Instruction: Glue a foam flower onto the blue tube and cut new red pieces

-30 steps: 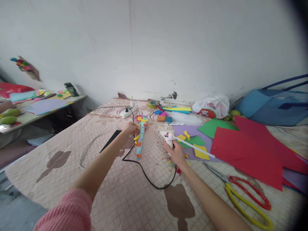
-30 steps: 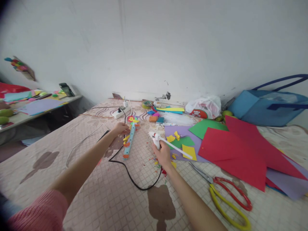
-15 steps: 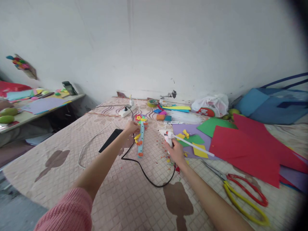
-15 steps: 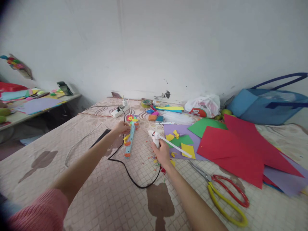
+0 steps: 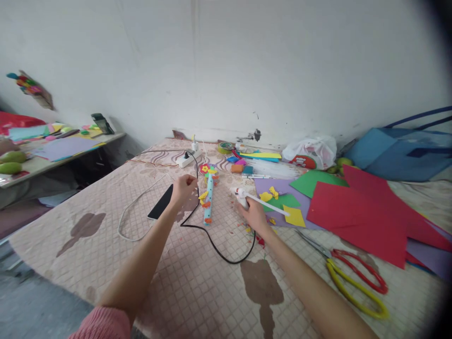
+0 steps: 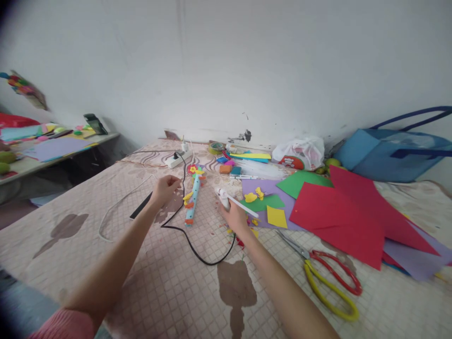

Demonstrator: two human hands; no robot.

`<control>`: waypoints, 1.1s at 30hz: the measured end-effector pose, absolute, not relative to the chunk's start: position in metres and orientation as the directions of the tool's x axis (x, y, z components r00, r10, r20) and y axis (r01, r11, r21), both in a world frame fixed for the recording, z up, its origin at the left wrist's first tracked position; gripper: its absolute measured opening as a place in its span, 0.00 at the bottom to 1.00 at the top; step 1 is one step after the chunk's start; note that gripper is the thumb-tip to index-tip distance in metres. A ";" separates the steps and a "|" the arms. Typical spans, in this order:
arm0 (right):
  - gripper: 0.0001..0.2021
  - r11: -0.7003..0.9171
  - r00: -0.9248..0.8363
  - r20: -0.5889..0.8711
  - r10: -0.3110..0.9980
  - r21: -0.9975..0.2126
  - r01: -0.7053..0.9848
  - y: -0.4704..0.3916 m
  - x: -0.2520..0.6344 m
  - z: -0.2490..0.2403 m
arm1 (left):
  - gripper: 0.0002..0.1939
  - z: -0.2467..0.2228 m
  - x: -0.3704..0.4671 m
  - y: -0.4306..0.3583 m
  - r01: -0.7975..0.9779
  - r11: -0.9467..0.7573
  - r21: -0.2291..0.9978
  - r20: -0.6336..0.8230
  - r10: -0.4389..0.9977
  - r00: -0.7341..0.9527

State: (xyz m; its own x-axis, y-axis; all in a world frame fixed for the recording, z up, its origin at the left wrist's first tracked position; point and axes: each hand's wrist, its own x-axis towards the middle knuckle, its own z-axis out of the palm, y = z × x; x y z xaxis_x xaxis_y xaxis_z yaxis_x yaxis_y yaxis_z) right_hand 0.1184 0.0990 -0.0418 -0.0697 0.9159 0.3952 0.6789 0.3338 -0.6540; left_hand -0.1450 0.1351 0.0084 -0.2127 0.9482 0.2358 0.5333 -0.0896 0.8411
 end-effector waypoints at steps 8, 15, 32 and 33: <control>0.14 0.374 -0.153 0.381 0.912 -0.618 0.692 0.098 0.125 -0.037 | 0.12 0.025 -0.129 0.112 0.508 -0.197 0.839 0.314 0.937 -0.156; 0.18 0.376 -0.181 0.346 0.921 -0.662 0.648 0.079 0.138 -0.033 | 0.10 0.044 -0.101 0.079 0.590 -0.304 0.748 0.376 0.927 0.001; 0.10 0.317 -0.092 0.359 0.929 -0.643 0.698 0.087 0.159 -0.019 | 0.13 -0.012 0.031 -0.030 0.515 -0.764 0.389 0.225 0.621 0.751; 0.09 0.319 -0.108 0.347 0.932 -0.638 0.701 0.094 0.150 -0.021 | 0.13 -0.015 0.032 -0.031 0.478 -0.803 0.356 0.248 0.575 0.780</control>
